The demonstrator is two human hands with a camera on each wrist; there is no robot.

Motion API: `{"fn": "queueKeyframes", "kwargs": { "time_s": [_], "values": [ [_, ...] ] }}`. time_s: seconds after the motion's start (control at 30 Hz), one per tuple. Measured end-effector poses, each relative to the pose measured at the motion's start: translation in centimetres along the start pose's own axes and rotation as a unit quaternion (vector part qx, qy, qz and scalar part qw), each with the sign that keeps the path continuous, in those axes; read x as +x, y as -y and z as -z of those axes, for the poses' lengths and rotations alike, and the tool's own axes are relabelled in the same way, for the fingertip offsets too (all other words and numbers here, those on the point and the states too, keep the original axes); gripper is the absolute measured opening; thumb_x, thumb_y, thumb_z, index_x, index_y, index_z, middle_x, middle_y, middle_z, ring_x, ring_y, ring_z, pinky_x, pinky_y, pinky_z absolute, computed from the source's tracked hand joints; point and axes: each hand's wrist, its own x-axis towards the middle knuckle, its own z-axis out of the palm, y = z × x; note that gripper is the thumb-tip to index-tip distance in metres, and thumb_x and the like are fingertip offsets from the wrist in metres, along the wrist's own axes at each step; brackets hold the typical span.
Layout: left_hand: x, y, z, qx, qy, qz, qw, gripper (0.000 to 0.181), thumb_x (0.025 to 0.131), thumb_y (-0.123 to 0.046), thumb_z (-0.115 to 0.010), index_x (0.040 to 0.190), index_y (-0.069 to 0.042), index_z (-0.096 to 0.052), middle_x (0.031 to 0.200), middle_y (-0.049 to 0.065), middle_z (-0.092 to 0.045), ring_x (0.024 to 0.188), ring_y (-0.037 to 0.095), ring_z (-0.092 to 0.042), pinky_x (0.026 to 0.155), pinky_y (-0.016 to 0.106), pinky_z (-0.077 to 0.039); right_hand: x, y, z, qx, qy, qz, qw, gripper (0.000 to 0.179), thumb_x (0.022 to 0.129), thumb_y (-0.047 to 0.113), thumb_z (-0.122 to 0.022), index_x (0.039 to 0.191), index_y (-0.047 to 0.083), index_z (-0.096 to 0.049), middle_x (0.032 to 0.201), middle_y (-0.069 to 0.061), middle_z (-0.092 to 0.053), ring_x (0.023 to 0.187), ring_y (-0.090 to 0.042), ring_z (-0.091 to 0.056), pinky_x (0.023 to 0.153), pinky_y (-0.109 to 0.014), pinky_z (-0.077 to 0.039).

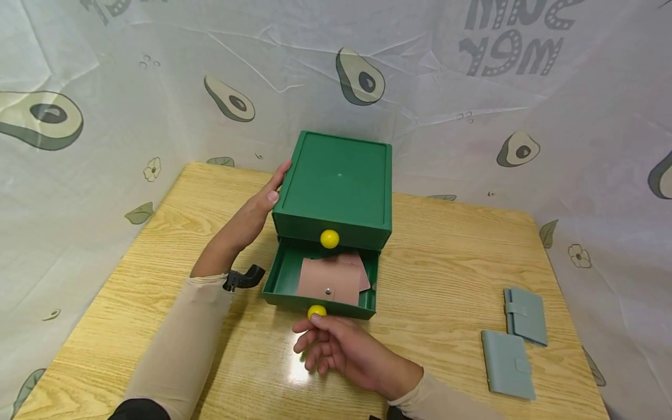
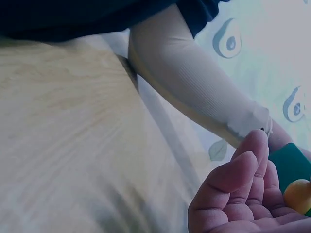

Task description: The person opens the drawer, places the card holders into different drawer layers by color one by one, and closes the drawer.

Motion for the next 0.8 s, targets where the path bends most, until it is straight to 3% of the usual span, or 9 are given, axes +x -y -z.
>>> {"fn": "queueKeyframes", "kwargs": {
  "time_s": [0.37,0.8],
  "values": [
    [0.0,0.1,0.0,0.001,0.0,-0.003,1.0,0.065,0.115,-0.049,-0.03,0.175,-0.035,-0.011,0.18,-0.014,-0.01,0.166,0.013,-0.011,0.133,0.054,-0.013,2.1,2.0,1.5,0.009,-0.035,0.039,0.9986,0.037,0.115,0.044,-0.046,0.128,0.016,-0.067,0.108,0.004,-0.073,0.084,-0.01,-0.067,0.073,-0.025,-0.053],
    [0.1,0.2,0.1,-0.004,-0.003,0.002,1.0,0.065,0.114,-0.049,-0.029,0.175,-0.035,-0.011,0.18,-0.015,-0.01,0.166,0.013,-0.011,0.134,0.053,-0.013,4.3,4.3,2.9,0.013,-0.086,0.067,0.994,0.042,0.114,0.05,-0.049,0.125,0.015,-0.07,0.104,0.004,-0.075,0.08,-0.011,-0.067,0.069,-0.024,-0.052]
  ]
}}
